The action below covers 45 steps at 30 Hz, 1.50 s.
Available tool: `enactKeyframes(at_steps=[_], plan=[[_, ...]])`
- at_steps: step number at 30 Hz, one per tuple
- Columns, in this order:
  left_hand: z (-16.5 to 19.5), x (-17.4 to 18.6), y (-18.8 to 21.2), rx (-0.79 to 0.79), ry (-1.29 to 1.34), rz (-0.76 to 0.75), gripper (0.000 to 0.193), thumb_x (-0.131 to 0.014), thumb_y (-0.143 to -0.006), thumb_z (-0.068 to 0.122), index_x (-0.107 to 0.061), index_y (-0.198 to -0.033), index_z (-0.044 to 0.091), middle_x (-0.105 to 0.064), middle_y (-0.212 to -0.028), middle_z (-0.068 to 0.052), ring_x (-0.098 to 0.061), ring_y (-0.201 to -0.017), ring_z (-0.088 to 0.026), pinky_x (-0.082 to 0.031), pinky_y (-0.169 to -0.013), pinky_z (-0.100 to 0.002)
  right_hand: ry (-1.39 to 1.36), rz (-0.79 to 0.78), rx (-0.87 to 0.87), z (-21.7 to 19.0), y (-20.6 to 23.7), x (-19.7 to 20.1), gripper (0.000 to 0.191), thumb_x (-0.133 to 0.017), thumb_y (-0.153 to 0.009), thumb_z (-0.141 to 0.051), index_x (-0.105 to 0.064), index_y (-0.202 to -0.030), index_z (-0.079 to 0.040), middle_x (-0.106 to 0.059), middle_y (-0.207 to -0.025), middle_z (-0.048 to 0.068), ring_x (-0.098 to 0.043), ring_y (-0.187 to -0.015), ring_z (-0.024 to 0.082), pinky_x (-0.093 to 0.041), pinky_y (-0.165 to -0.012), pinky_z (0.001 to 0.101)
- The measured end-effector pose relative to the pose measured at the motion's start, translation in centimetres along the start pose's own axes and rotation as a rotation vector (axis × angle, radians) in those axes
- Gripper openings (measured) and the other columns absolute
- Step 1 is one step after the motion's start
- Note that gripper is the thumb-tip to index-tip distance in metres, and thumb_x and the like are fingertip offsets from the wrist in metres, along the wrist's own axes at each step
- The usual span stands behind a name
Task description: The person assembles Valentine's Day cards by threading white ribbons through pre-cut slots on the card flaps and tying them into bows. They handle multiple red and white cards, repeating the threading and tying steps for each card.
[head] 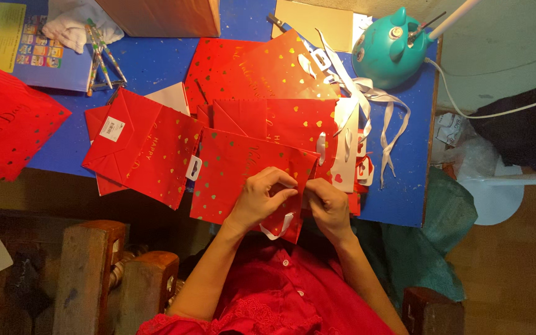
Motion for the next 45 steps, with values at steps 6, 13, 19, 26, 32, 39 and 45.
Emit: enactKeyframes(at_steps=[6, 13, 19, 26, 32, 39, 45], plan=[[-0.3, -0.1, -0.1, 0.010, -0.019, -0.004, 0.014, -0.079, -0.085, 0.011, -0.071, -0.095, 0.004, -0.070, -0.090, -0.006, -0.069, -0.078, -0.017, -0.053, -0.065, -0.029, -0.090, 0.041, -0.181, 0.7, 0.1, -0.3, 0.020, -0.064, -0.097, 0.001, -0.071, -0.115, 0.000, -0.076, -0.090, 0.005, -0.070, -0.080, 0.007, -0.057, -0.071, 0.0227], [-1.4, -0.4, 0.0, 0.049, -0.043, 0.024, 0.014, -0.076, -0.090, 0.010, -0.065, -0.094, 0.002, -0.072, -0.084, -0.008, -0.071, -0.073, -0.017, -0.055, -0.064, -0.029, -0.122, -0.005, -0.064, 0.7, -0.1, 0.0, 0.026, -0.062, -0.099, -0.001, -0.067, -0.125, 0.002, -0.076, -0.102, 0.005, -0.070, -0.091, 0.007, -0.056, -0.079, 0.0226], [-1.5, 0.3, 0.2, 0.125, 0.159, 0.003, 0.011, -0.071, -0.096, 0.007, -0.063, -0.097, 0.000, -0.076, -0.086, -0.010, -0.073, -0.076, -0.015, -0.058, -0.066, -0.028, -0.160, -0.066, -0.214, 0.7, 0.6, 0.0, 0.040, -0.071, -0.090, -0.007, -0.063, -0.129, -0.001, -0.070, -0.086, 0.001, -0.059, -0.068, 0.005, -0.050, -0.061, 0.0215], [2.6, 5.5, 1.2, -0.237, -0.586, 0.681, 0.012, -0.070, -0.097, 0.000, -0.062, -0.105, 0.004, -0.066, -0.113, -0.013, -0.064, -0.110, -0.030, -0.053, -0.099, -0.040, -0.327, 0.120, -0.203, 0.5, 0.2, -0.6, 0.026, -0.063, -0.100, -0.005, -0.066, -0.125, 0.001, -0.075, -0.104, 0.002, -0.069, -0.088, 0.006, -0.056, -0.075, 0.0214], [4.5, 2.8, 1.4, -0.365, -0.430, 0.296, 0.032, -0.079, -0.089, 0.013, -0.064, -0.117, 0.009, -0.065, -0.109, -0.010, -0.061, -0.111, -0.030, -0.050, -0.101, -0.042, -0.340, 0.181, -0.294, -0.2, -1.1, -0.1, 0.027, -0.064, -0.100, -0.006, -0.067, -0.126, 0.001, -0.073, -0.099, 0.003, -0.066, -0.081, 0.006, -0.055, -0.065, 0.0218], [3.1, -1.2, 0.6, -0.292, -0.507, 0.083, 0.024, -0.082, -0.083, 0.028, -0.067, -0.091, 0.011, -0.062, -0.096, -0.004, -0.060, -0.101, -0.026, -0.044, -0.097, -0.044, -0.266, 0.147, -0.239, -0.3, -2.6, 1.7, 0.031, -0.064, -0.100, -0.006, -0.065, -0.129, 0.002, -0.073, -0.101, 0.003, -0.065, -0.081, 0.006, -0.054, -0.069, 0.0212], [1.1, -0.8, 0.5, -0.172, -0.327, 0.064, 0.021, -0.082, -0.083, 0.023, -0.065, -0.086, 0.010, -0.062, -0.090, -0.001, -0.060, -0.092, -0.024, -0.043, -0.087, -0.039, -0.093, 0.099, -0.198, -0.6, -0.7, 2.0, 0.029, -0.064, -0.102, -0.009, -0.068, -0.128, 0.002, -0.074, -0.102, 0.005, -0.066, -0.090, 0.009, -0.055, -0.079, 0.0243]])
Point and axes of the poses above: each hand's wrist, its own y-axis away from the middle knuckle, its own x-axis out of the back of the hand, z = x × y, the point moved 2 cm from there along -y, towards the middle knuckle
